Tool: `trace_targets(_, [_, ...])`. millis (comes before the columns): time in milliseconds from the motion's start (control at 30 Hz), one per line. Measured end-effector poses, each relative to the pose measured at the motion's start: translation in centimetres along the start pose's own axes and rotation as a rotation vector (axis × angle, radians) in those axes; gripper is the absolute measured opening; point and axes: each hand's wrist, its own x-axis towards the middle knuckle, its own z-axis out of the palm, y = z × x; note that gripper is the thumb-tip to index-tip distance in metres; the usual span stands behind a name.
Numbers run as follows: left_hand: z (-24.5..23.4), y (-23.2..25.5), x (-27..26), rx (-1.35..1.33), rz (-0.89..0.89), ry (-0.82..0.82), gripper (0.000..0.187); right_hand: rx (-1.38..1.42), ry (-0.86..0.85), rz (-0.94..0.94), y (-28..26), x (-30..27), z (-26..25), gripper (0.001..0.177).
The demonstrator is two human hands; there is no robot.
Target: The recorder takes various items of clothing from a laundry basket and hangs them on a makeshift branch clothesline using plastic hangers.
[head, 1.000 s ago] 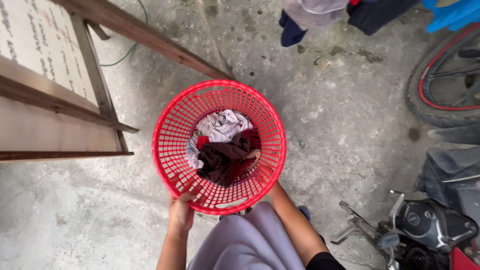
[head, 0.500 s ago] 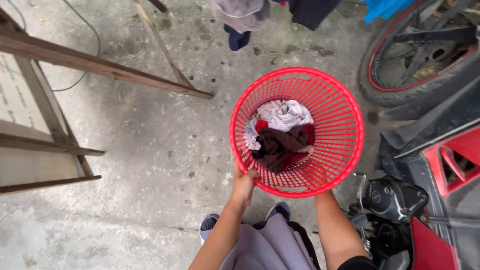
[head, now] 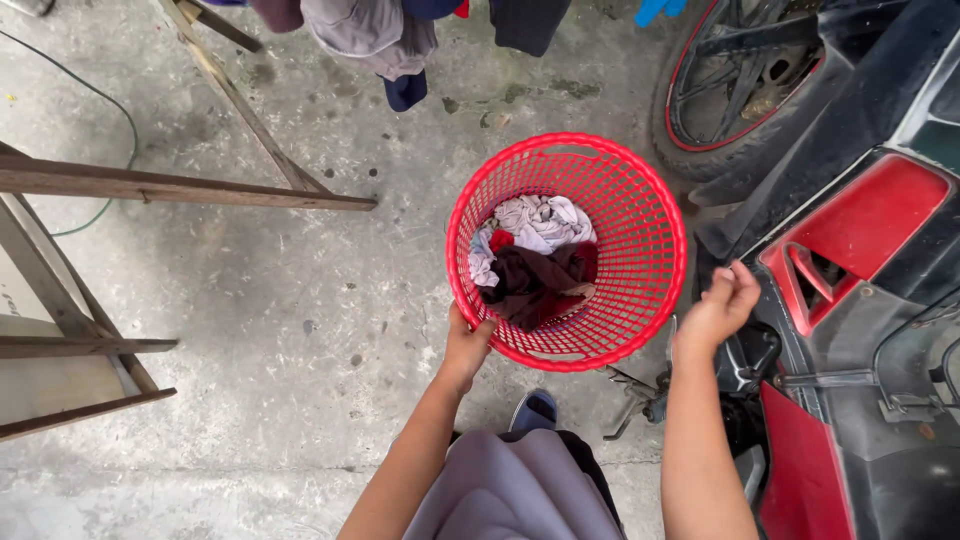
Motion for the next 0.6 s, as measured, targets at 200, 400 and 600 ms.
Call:
trace_targets(200, [-1.0,0.1,-1.1,-0.093,0.184,0.153,0.081,-0.995,-0.676,-0.393,6.3,-7.0,11.0,0.021])
trace_targets(400, [-3.3,0.7,-2.6,0.022,0.18,0.242,0.077,-1.791,-1.091,-0.037,18.0,-5.5,7.3,0.042])
trace_targets(600, [-3.8,1.4,-4.0,0.065,0.219,0.269,0.064,-1.372,-1.012,-0.087,12.3,-3.7,10.7,0.025])
